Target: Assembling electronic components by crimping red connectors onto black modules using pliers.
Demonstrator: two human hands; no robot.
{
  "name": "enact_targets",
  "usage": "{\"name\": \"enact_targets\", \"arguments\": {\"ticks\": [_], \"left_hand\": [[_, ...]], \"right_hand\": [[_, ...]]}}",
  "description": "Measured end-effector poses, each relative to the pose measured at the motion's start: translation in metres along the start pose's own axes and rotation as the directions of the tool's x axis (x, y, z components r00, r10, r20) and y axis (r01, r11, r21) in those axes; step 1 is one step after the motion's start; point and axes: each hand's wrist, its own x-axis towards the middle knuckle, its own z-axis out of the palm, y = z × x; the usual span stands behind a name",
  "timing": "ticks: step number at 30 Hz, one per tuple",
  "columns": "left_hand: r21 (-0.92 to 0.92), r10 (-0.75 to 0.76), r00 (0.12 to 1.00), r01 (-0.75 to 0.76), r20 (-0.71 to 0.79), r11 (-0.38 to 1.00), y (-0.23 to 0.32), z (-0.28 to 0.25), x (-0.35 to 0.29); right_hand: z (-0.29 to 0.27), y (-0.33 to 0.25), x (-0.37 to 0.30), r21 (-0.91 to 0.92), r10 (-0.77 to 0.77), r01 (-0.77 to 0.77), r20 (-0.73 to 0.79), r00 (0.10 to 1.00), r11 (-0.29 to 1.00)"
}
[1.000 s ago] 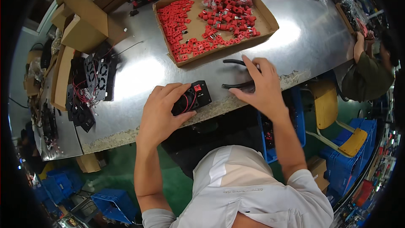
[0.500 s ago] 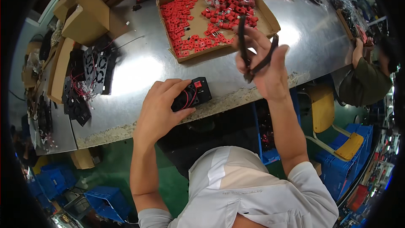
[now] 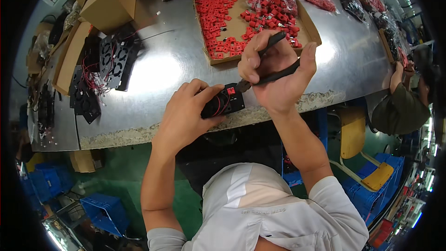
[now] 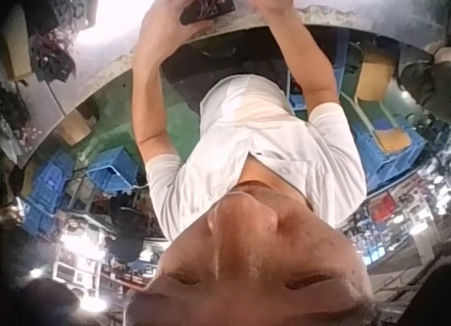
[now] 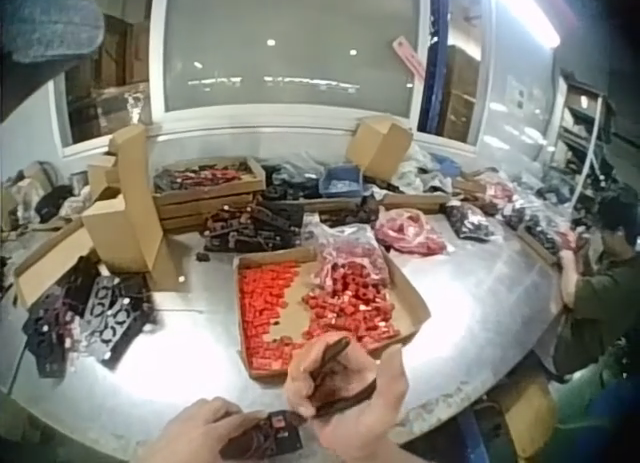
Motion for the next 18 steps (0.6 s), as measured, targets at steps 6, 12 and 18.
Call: {"name": "enact_targets", "arguments": {"ticks": [6,12,18], "left_hand": [[-0.032,-0.015,1.000,0.015,-0.002,0.999,0.000,-0.001,0.000],[-0.018,-0.019,1.000,0.019,0.000,1.000,0.002,-0.002,0.001],[-0.020,-0.016,1.000,0.016,-0.005,1.000,-0.001,0.000,0.000]], "right_hand": [[0.006,0.005,-0.001,-0.030,-0.010,0.010,-0.001,1.000,0.999],[0.008,0.008,-0.003,-0.061,-0.038,0.037,-0.005,0.999,0.997],[0.008,0.008,0.002,-0.029,-0.012,0.014,0.071,0.997,0.999]]}}
